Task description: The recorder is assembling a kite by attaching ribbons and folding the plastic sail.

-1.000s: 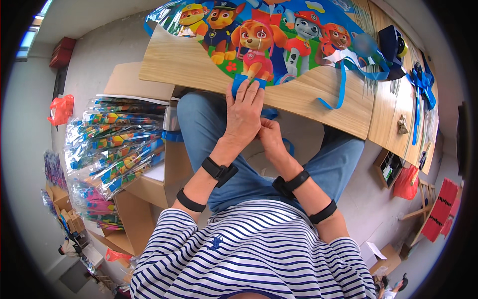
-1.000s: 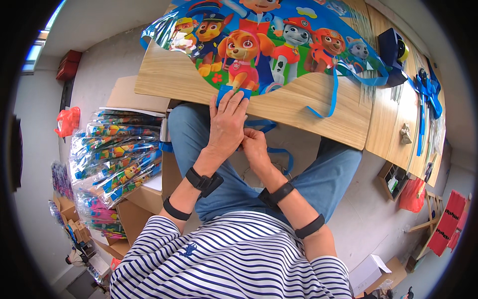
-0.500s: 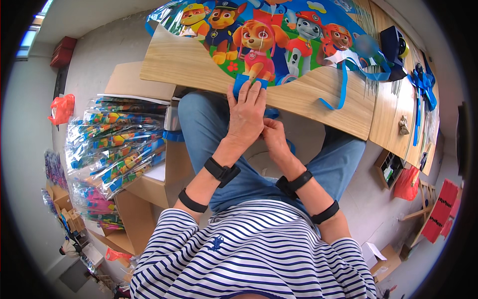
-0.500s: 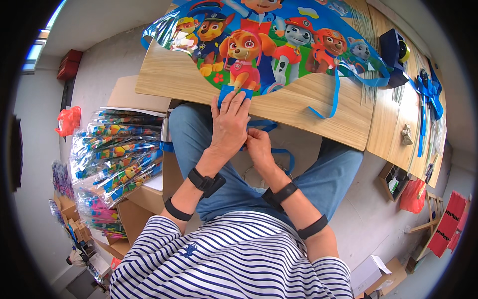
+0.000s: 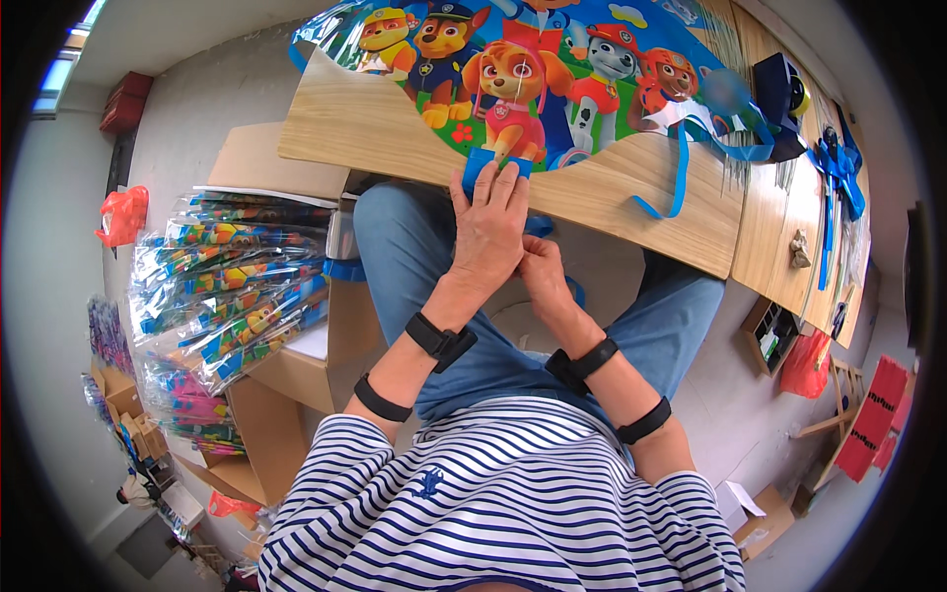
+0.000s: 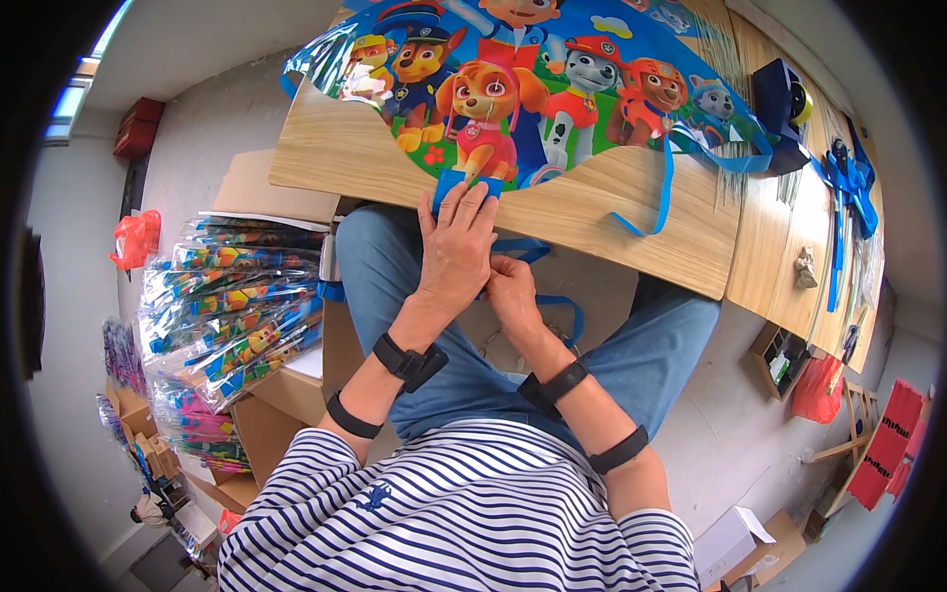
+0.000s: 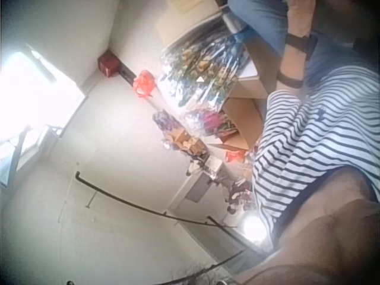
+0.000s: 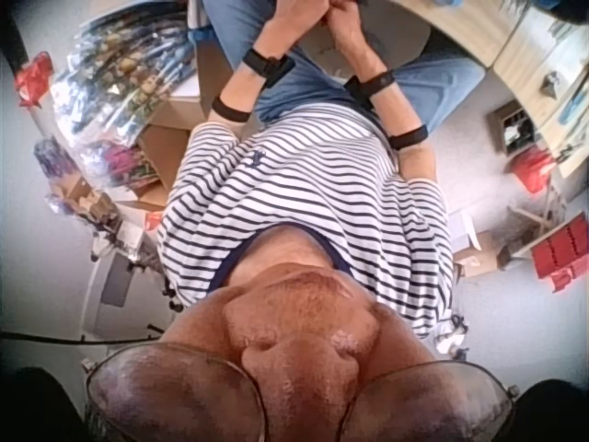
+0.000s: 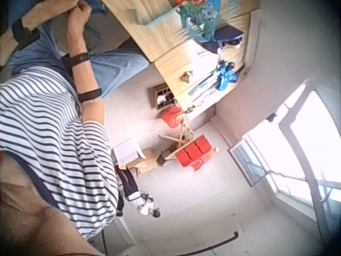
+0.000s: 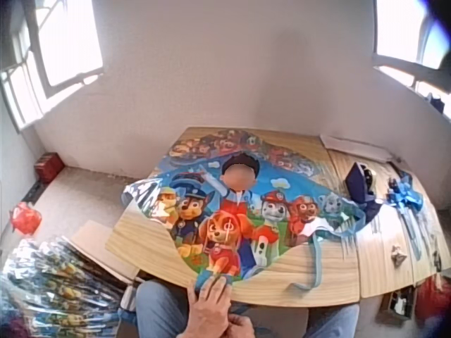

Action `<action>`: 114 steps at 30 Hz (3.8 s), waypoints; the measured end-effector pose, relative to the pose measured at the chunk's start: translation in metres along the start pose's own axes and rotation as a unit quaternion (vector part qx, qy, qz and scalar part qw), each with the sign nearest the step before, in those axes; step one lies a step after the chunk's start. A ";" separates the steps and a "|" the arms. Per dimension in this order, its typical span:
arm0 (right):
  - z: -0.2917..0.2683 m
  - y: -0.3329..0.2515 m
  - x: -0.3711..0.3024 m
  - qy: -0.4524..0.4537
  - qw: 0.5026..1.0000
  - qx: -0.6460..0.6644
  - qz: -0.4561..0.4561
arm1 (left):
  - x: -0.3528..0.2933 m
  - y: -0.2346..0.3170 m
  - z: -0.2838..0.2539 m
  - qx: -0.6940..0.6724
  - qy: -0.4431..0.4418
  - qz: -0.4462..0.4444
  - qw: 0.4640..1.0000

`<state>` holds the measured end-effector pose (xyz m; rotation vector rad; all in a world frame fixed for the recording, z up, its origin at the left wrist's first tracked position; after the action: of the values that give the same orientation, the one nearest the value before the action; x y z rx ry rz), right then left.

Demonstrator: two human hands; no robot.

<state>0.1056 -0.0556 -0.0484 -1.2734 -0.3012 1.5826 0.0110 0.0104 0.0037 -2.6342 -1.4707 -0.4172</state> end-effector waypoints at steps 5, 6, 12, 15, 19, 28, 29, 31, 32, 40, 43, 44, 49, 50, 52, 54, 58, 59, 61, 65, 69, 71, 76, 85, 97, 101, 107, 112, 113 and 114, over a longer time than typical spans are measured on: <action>-0.003 -0.004 0.000 0.003 1.000 -0.023 -0.001 | 0.000 0.001 -0.001 0.007 -0.003 -0.001 1.000; -0.003 -0.004 0.000 0.006 1.000 -0.030 -0.002 | 0.001 0.001 -0.001 0.009 -0.005 -0.002 1.000; -0.005 -0.002 0.001 0.011 1.000 -0.021 0.002 | 0.000 0.001 -0.001 0.013 -0.012 -0.003 1.000; -0.007 -0.001 0.003 -0.003 0.998 -0.051 0.021 | 0.001 0.001 -0.001 0.004 -0.004 -0.003 1.000; -0.011 0.000 0.004 -0.029 0.999 -0.036 0.012 | 0.001 0.001 0.000 -0.003 -0.001 -0.003 1.000; 0.001 -0.010 -0.006 0.015 0.975 -0.206 -0.083 | 0.001 0.001 0.001 0.001 0.002 0.000 1.000; 0.002 -0.017 -0.014 0.028 0.918 -0.366 -0.150 | 0.000 0.000 0.002 0.001 0.002 0.000 1.000; 0.003 -0.036 -0.025 0.045 0.810 -0.523 -0.263 | 0.000 0.000 0.003 -0.007 0.004 -0.001 1.000; 0.003 -0.047 -0.030 0.050 0.786 -0.531 -0.311 | -0.001 0.000 0.003 -0.008 0.007 -0.002 1.000; 0.019 -0.119 0.052 0.044 0.776 -0.478 -0.409 | 0.000 0.003 0.006 0.000 0.017 -0.008 1.000; 0.022 -0.116 0.073 0.047 0.787 -0.491 -0.372 | 0.000 0.002 0.004 0.019 0.004 -0.013 1.000; 0.022 -0.114 0.075 0.049 0.782 -0.497 -0.373 | 0.000 0.002 0.004 0.016 0.002 -0.015 1.000; 0.017 -0.111 0.074 0.051 0.774 -0.505 -0.378 | -0.002 0.003 0.000 -0.011 0.008 -0.022 1.000; 0.018 -0.111 0.075 0.051 0.774 -0.508 -0.376 | -0.002 0.003 -0.001 -0.015 0.010 -0.011 1.000; 0.019 -0.111 0.075 0.051 0.777 -0.506 -0.371 | -0.005 0.003 -0.003 -0.024 0.022 0.008 0.999; 0.019 -0.111 0.075 0.053 0.784 -0.500 -0.363 | -0.006 0.003 -0.005 -0.023 0.031 0.013 0.999; 0.020 -0.112 0.074 0.056 0.785 -0.501 -0.360 | -0.006 0.003 -0.006 -0.026 0.034 0.011 0.999; 0.020 -0.112 0.074 0.056 0.785 -0.502 -0.359 | -0.006 0.003 -0.007 -0.024 0.030 0.010 0.999; 0.019 -0.112 0.074 0.055 0.785 -0.500 -0.361 | -0.006 0.003 -0.008 -0.024 0.023 0.009 0.999; 0.018 -0.110 0.075 0.059 0.784 -0.491 -0.374 | -0.005 0.004 -0.011 -0.022 0.012 0.013 1.000; 0.017 -0.107 0.076 0.062 0.790 -0.470 -0.390 | -0.005 0.003 -0.012 -0.020 0.003 0.013 1.000; 0.016 -0.107 0.077 0.063 0.793 -0.465 -0.389 | -0.005 0.003 -0.013 -0.018 0.001 0.015 1.000; 0.016 -0.106 0.078 0.065 0.798 -0.453 -0.391 | -0.004 0.002 -0.015 -0.023 -0.005 0.017 1.000; 0.011 -0.110 0.077 0.048 0.812 -0.448 -0.371 | -0.005 0.002 -0.014 -0.024 -0.017 0.004 1.000; 0.011 -0.110 0.075 0.040 0.818 -0.441 -0.367 | -0.007 -0.001 -0.013 -0.040 -0.014 0.007 0.999; 0.011 -0.111 0.074 0.041 0.820 -0.438 -0.366 | -0.006 -0.001 -0.012 -0.040 -0.015 0.005 0.999; 0.013 -0.113 0.071 0.039 0.829 -0.432 -0.354 | -0.004 -0.001 -0.012 -0.035 -0.010 0.010 0.999; 0.015 -0.114 0.069 0.043 0.830 -0.436 -0.346 | -0.005 -0.001 -0.012 -0.037 -0.018 0.003 0.999; 0.015 -0.115 0.069 0.043 0.831 -0.436 -0.343 | -0.005 -0.001 -0.012 -0.032 -0.017 0.005 0.999; 0.016 -0.115 0.069 0.044 0.832 -0.436 -0.340 | -0.005 -0.001 -0.013 -0.030 -0.017 0.005 0.999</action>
<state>0.1625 0.0565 0.0003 -1.6297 -1.3724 0.7352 0.0059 0.0044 0.0144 -2.7063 -1.4760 -0.4241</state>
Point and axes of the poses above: each hand's wrist, its own x-axis towards the middle knuckle, its own z-axis out of the palm, y = z × x, the point moved 1 cm from there along x, towards the middle knuckle, and after that the axes turned 13 degrees about x, right-handed, at the moved point
